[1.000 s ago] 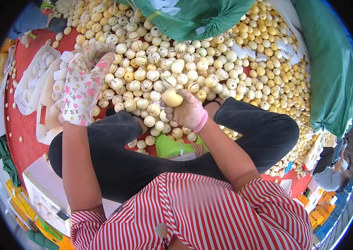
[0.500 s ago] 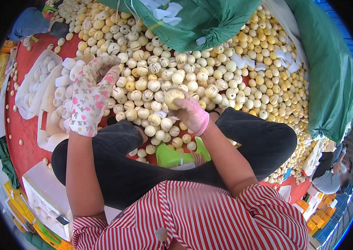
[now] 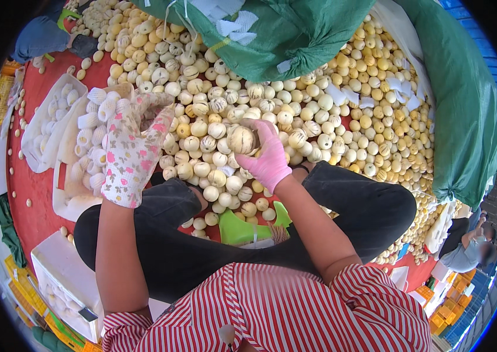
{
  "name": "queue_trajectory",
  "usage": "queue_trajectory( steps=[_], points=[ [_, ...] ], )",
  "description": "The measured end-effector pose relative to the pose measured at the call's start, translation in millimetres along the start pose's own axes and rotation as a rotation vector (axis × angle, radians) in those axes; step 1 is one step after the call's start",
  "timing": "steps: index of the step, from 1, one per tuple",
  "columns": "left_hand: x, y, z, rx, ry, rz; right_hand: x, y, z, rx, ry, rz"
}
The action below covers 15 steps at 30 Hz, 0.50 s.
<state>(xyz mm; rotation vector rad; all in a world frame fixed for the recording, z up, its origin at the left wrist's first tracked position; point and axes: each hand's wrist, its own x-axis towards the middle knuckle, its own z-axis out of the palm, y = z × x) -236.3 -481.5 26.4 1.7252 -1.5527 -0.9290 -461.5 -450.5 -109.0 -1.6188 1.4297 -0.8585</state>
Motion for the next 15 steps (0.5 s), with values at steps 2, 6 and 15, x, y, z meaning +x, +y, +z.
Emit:
queue_trajectory(
  steps=[2,6,15],
  points=[
    [0.8,0.7,0.3,0.007,-0.019,-0.001,1.6,-3.3,-1.7,-0.097,0.004,-0.034],
    [-1.7,0.8,1.8,0.058,-0.019,0.015,5.4,-4.4,-2.6,-0.243,0.019,-0.045],
    [1.4,-0.9,4.8,-0.036,-0.050,0.100,72.0,13.5,-15.2,0.111,0.064,0.210]
  ],
)
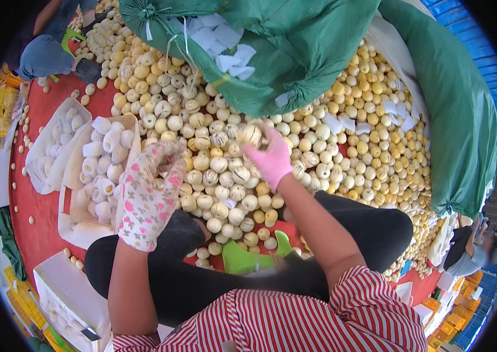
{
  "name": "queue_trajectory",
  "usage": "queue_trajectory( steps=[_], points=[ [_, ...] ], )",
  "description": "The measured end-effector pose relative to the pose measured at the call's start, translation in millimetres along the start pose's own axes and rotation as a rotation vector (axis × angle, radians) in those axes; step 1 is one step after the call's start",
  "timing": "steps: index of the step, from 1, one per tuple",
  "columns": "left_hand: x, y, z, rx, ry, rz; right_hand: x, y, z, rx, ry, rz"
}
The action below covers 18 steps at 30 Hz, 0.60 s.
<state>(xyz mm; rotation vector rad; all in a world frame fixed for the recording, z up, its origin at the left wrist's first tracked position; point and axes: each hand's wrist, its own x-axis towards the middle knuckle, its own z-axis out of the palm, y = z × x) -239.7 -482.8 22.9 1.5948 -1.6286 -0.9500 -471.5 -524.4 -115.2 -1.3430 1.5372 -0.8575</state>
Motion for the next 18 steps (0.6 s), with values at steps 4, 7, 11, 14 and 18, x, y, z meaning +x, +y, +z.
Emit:
queue_trajectory(
  steps=[4,7,11,14,18],
  points=[
    [4.1,-3.3,2.8,0.010,-0.014,0.028,102.8,1.2,-3.3,-0.207,0.195,-0.267],
    [7.4,-11.2,4.1,0.059,-0.005,0.019,162.9,-12.7,3.4,-0.620,0.020,-0.467],
    [15.8,-17.4,3.0,0.124,0.021,0.021,205.9,-48.7,19.1,-1.249,-0.338,-0.571],
    [23.6,-14.9,1.2,0.071,0.020,-0.012,225.3,-45.1,29.7,-1.166,-0.411,-0.547],
    [24.6,-29.6,7.0,0.175,0.040,0.010,210.7,-29.5,29.1,-0.922,-0.210,-0.511]
  ],
)
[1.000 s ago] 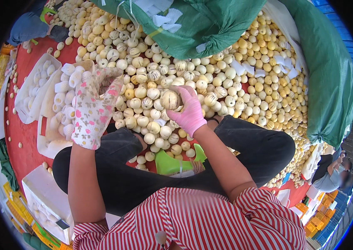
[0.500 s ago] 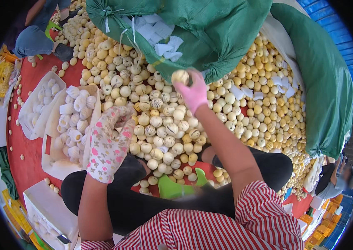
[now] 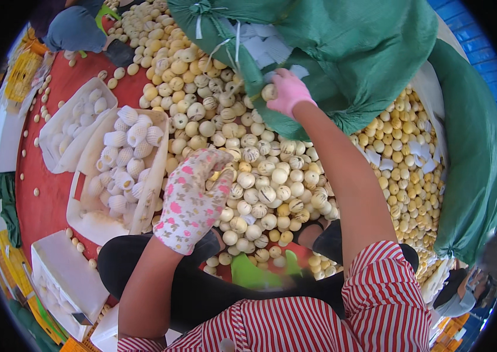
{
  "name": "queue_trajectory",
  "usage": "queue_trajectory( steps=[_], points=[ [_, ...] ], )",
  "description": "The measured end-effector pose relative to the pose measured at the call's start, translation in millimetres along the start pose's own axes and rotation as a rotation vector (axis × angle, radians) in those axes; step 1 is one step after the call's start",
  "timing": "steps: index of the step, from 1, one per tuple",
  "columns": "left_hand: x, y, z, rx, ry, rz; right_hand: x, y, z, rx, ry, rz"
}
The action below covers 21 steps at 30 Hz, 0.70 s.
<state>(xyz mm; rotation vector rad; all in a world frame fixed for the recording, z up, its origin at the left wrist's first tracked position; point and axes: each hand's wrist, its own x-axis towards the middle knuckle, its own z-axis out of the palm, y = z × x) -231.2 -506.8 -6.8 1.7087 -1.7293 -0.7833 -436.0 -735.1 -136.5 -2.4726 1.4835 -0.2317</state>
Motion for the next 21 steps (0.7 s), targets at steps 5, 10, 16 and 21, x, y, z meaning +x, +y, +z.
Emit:
queue_trajectory(
  steps=[5,10,16,21],
  points=[
    [0.5,-1.7,1.4,-0.234,-0.020,-0.156,-81.2,-36.5,-23.0,0.778,0.203,0.340],
    [-5.5,-14.9,19.3,-0.165,0.003,-0.219,-172.2,-119.7,-39.6,1.892,-0.012,0.416],
    [-16.6,-5.7,25.0,-0.292,-0.157,-0.202,-207.5,-154.3,-72.7,2.000,-0.047,0.347],
    [-18.9,-3.8,14.4,-0.478,-0.132,-0.206,-220.4,-149.9,-88.5,1.307,0.124,0.135]
  ],
)
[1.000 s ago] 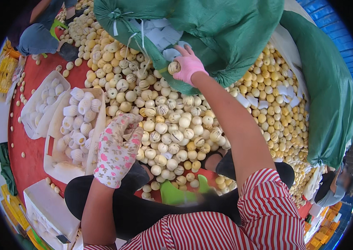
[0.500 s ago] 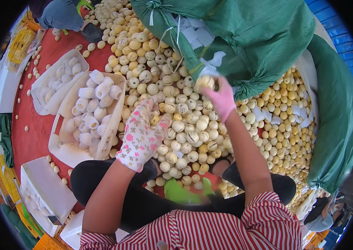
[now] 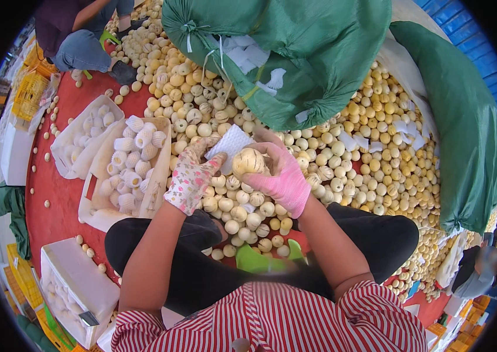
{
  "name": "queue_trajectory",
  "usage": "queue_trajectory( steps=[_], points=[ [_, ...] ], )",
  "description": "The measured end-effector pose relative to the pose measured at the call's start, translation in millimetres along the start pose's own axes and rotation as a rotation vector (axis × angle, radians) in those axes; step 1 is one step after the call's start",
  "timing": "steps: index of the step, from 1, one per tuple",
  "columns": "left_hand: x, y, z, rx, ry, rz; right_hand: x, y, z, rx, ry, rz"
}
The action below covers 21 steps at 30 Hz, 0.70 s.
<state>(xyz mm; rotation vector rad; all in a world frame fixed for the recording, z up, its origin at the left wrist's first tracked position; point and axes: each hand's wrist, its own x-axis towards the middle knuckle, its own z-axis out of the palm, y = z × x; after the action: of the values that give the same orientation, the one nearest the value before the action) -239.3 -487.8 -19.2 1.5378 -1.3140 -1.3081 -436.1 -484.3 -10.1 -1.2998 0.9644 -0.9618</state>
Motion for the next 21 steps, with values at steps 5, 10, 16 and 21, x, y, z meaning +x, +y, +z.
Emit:
queue_trajectory(
  steps=[5,10,16,21],
  points=[
    [-13.2,26.2,-4.6,0.070,-0.053,-0.087,-5.8,-15.0,-12.0,-0.588,-0.137,-0.156],
    [-24.6,16.6,0.7,0.199,0.077,0.050,-10.1,-25.3,-8.9,-0.580,-0.196,-0.195],
    [-21.2,2.4,5.7,0.256,0.108,0.282,-15.2,-14.1,-2.1,0.026,-0.206,0.024],
    [-20.0,-5.6,7.4,0.304,0.022,0.482,-12.5,-19.5,6.3,0.345,-0.257,0.151]
  ],
)
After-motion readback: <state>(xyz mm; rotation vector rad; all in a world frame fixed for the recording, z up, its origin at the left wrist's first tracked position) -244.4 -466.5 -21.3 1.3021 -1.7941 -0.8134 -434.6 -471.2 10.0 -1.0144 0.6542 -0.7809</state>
